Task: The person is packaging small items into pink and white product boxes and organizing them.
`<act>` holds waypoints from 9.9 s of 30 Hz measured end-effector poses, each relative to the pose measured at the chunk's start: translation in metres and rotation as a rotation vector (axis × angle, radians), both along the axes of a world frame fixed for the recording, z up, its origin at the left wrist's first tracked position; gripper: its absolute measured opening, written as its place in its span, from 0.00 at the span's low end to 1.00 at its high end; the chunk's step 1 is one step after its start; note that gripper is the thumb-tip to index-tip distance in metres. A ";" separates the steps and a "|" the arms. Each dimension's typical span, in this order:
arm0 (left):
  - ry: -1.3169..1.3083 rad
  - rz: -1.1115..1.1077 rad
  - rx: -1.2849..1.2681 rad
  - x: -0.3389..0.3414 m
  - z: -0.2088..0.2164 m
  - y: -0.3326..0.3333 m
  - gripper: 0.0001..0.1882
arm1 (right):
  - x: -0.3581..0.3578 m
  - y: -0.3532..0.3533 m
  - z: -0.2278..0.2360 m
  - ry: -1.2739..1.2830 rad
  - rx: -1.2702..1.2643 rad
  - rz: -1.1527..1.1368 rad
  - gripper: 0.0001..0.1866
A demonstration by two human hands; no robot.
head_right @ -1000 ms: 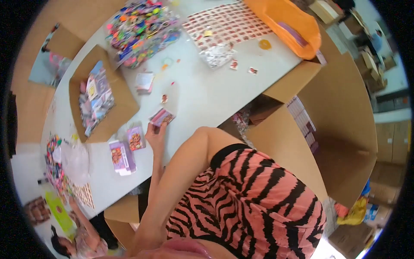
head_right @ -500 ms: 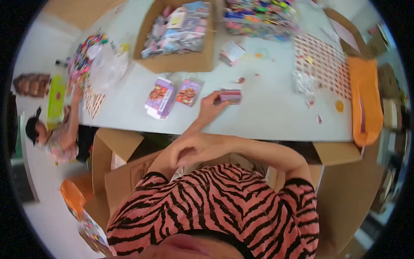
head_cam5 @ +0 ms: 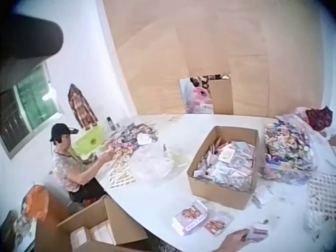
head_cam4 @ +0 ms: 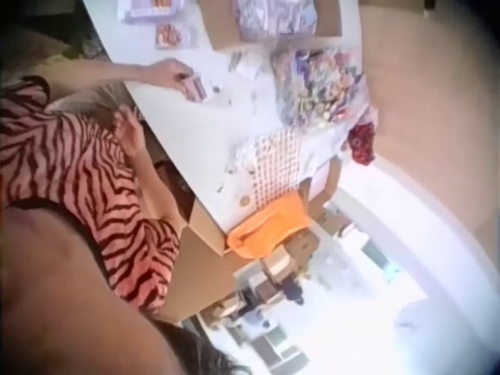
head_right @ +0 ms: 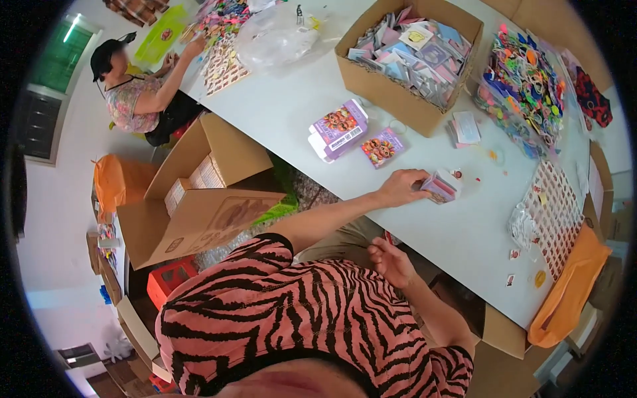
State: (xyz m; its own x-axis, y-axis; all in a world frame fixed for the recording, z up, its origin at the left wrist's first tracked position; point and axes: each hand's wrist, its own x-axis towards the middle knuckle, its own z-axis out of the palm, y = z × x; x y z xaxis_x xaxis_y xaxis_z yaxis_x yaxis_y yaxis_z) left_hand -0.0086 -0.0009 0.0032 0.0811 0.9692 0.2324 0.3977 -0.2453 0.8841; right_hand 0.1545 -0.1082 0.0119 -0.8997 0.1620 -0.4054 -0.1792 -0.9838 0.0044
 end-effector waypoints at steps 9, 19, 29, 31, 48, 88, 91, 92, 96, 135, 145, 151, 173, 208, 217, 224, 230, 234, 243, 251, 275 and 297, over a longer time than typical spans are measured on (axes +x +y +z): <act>-0.008 -0.006 -0.030 -0.001 0.004 0.000 0.17 | 0.037 -0.013 0.016 -0.165 -0.156 -0.149 0.24; -0.097 -0.045 -0.095 0.004 0.001 -0.002 0.19 | 0.155 -0.035 -0.073 -0.001 0.209 0.260 0.30; -0.057 -0.033 -0.084 -0.002 0.001 -0.002 0.20 | 0.153 -0.070 -0.090 -0.088 0.119 0.510 0.29; -0.030 -0.021 -0.061 -0.003 0.000 -0.001 0.19 | 0.151 -0.069 -0.092 -0.106 0.116 0.549 0.29; -0.077 0.027 0.041 0.003 -0.004 -0.001 0.17 | 0.112 -0.051 0.005 -0.172 0.263 0.043 0.28; -0.099 0.037 0.001 0.006 -0.003 0.002 0.18 | -0.191 0.374 0.069 -1.149 2.755 0.108 0.07; -0.107 0.051 0.011 0.003 -0.004 0.007 0.17 | -0.193 0.374 0.067 -1.140 2.755 -0.064 0.07; -0.106 0.035 0.015 0.007 -0.002 0.004 0.17 | -0.182 0.377 0.066 -1.147 2.792 -0.142 0.07; -0.080 0.018 0.026 0.000 -0.002 0.004 0.16 | -0.169 0.364 0.092 -1.195 2.752 -0.129 0.07; -0.064 0.011 -0.073 0.003 -0.002 0.000 0.18 | 0.112 0.435 0.115 -1.549 2.342 0.296 0.12; -0.060 0.036 -0.020 0.005 -0.003 -0.001 0.14 | 0.083 0.445 0.104 -1.674 2.498 0.475 0.11; -0.025 0.066 -0.030 -0.002 -0.004 -0.001 0.14 | 0.103 0.464 0.076 -1.622 2.692 -0.315 0.12; -0.065 0.016 -0.029 0.002 -0.006 0.000 0.17 | 0.077 0.452 0.093 -1.756 2.525 0.028 0.10; -0.048 0.001 -0.039 0.000 0.000 0.000 0.16 | 0.032 0.157 0.158 -0.986 2.168 0.006 0.05; -0.053 -0.002 -0.028 0.001 0.003 0.004 0.18 | 0.020 0.157 0.130 -1.107 2.573 0.303 0.04; -0.079 -0.010 -0.011 0.003 0.007 0.004 0.17 | 0.023 0.156 0.121 -1.129 2.501 0.038 0.06; -0.112 -0.010 -0.032 -0.001 -0.002 0.001 0.16 | 0.099 0.221 0.088 -1.459 2.000 -0.320 0.08; -0.060 0.002 -0.065 0.002 0.002 0.002 0.16 | 0.133 0.259 0.044 -1.675 2.088 -0.303 0.11; -0.080 0.025 -0.070 0.000 0.007 0.001 0.16 | 0.099 0.302 0.008 -1.609 2.796 -0.116 0.06; -0.038 0.024 -0.053 0.000 0.006 0.001 0.16 | 0.106 0.311 0.000 -1.809 2.352 0.205 0.04; -0.147 0.004 -0.017 0.002 -0.005 0.004 0.18 | 0.016 0.147 0.104 -1.165 2.659 0.155 0.07; -0.100 -0.012 0.023 0.002 -0.002 0.005 0.16 | 0.032 0.148 0.105 -1.294 2.194 -0.216 0.10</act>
State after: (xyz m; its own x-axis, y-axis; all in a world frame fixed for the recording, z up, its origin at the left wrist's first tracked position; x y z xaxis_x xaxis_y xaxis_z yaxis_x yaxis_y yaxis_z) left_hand -0.0065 0.0044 0.0008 0.0683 0.9627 0.2617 0.3048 -0.2699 0.9134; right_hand 0.1862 0.0401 0.1171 -0.4195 0.8601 0.2902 0.6436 0.5072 -0.5731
